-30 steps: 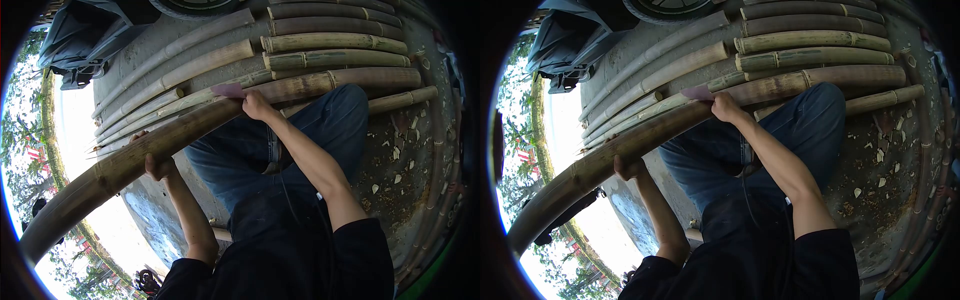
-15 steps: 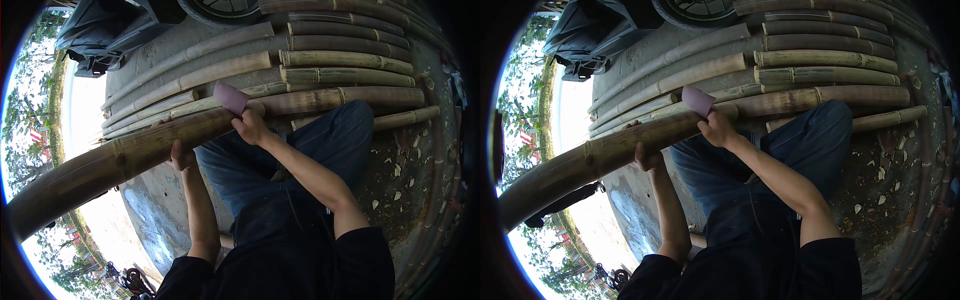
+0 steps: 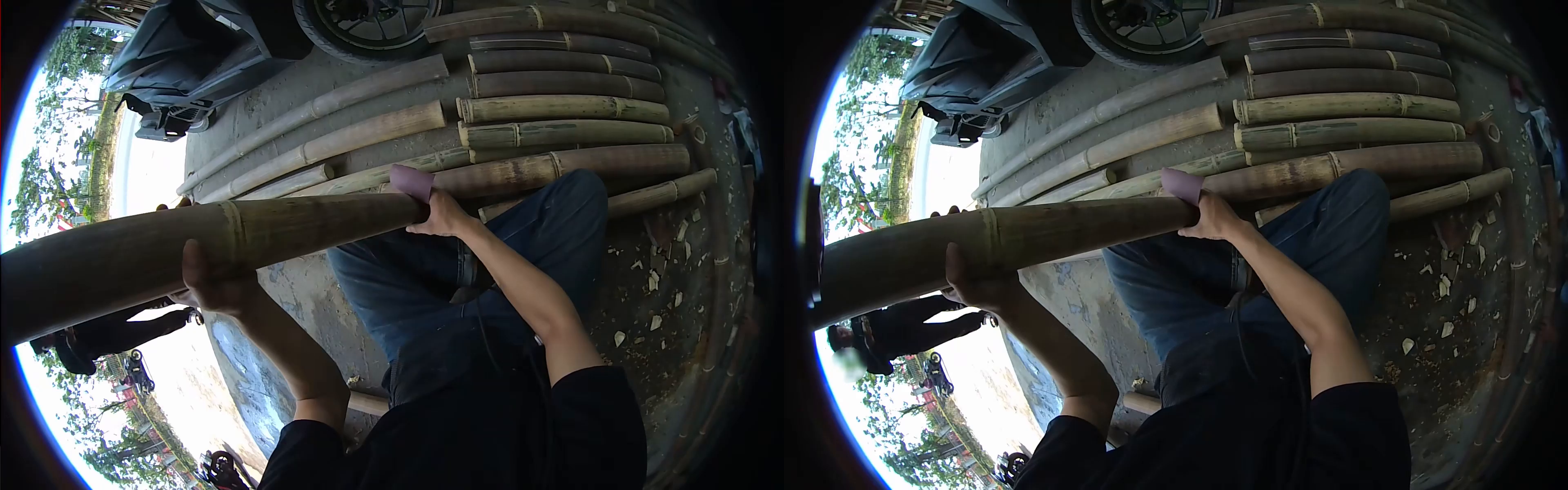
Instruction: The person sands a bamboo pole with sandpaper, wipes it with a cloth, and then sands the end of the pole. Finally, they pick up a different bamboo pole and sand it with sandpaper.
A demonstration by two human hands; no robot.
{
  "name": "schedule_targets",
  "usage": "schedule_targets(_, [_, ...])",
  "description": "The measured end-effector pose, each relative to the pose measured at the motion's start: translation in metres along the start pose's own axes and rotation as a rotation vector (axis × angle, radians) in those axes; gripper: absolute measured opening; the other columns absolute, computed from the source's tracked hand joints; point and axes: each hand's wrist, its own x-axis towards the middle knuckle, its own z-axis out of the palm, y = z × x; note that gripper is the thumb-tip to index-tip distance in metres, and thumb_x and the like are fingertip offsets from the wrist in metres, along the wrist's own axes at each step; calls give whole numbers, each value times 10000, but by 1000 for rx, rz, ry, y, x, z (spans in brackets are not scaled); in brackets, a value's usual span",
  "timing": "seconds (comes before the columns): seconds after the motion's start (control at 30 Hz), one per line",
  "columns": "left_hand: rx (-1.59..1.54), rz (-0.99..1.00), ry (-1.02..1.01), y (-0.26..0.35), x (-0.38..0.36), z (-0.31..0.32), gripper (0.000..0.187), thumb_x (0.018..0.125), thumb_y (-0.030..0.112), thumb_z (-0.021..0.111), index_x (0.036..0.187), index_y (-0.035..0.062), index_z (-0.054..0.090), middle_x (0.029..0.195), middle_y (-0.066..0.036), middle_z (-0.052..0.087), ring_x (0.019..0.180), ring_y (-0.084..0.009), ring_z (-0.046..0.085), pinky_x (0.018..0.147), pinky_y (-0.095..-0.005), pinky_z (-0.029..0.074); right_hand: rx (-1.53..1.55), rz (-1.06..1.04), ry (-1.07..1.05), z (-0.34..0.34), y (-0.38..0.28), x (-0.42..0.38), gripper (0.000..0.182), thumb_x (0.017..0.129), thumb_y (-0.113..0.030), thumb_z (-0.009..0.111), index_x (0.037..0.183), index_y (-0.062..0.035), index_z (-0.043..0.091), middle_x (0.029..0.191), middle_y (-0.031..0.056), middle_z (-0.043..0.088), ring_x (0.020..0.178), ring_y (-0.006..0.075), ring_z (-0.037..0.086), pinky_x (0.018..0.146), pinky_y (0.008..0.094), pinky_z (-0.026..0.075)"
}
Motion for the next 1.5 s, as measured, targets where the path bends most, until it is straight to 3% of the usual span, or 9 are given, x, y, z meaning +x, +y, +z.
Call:
schedule_targets(0.4, [-315,-91,-244,-12,8,7,1024,660,317,689,1526,-98,333,1355,-313,558,1221,-437,604,1126,-481,447,46,-403,148,-49,-276,69,577,680,-428,887,1057,-31,705,1022,223,719,983,403,715,884,484,585])
schedule_targets(0.57, [-442,68,-387,-29,20,18,1061,650,322,704,1560,-39,292,1393,-297,523,1181,-453,613,1075,-501,468,69,-434,305,-54,-235,55,526,683,-409,879,1025,-44,716,908,209,734,898,399,733,826,469,600])
schedule_targets(0.77, [-409,76,-427,-30,20,23,1020,685,355,692,1505,-132,331,1407,-311,491,1250,-425,566,1122,-480,416,-170,-10,110,-23,-10,7,755,651,-402,929,1265,-52,665,1206,209,701,1102,403,689,950,470,570])
schedule_targets(0.87, [-355,120,-400,-34,26,26,1035,705,423,678,1511,-123,327,1408,-330,483,1220,-439,592,1097,-506,451,-75,46,102,-19,7,6,782,645,-384,939,1296,-54,656,1261,205,683,1154,392,673,983,448,557])
schedule_targets(1.17, [-256,-64,-457,-96,-34,32,1167,890,817,579,1628,-22,244,1667,-224,336,1528,-337,378,1260,-486,330,131,-502,448,-50,-242,78,718,645,-260,923,1244,-8,617,1143,213,667,1067,415,670,922,482,544])
schedule_targets(1.23, [-314,-346,-514,-146,-87,-2,1310,826,942,515,1609,-83,287,1630,-244,380,1531,-319,358,1252,-474,287,127,-476,370,-59,-252,88,714,649,-225,902,1256,1,602,1147,211,664,1047,422,672,913,478,545])
schedule_targets(1.3, [-525,-410,-543,-226,-133,-29,1148,829,668,799,1604,-26,313,1628,-204,410,1502,-312,422,1234,-447,360,236,-485,343,-64,-251,89,714,639,-213,901,1248,6,601,1154,211,658,1050,395,674,926,455,544])
schedule_targets(1.4, [117,-184,-609,-187,-149,34,842,728,249,897,1412,-74,528,1371,-193,633,1278,-304,620,1108,-433,469,233,-529,426,-78,-250,91,692,631,-225,886,1231,6,631,1096,217,694,1007,384,704,902,448,569])
schedule_targets(1.5, [-123,-258,-550,-158,-144,71,795,705,254,918,1345,-75,579,1279,-197,681,1201,-304,668,1042,-403,517,333,-652,566,-101,-257,90,657,625,-224,889,1193,-2,643,1074,176,695,960,321,709,877,426,573])
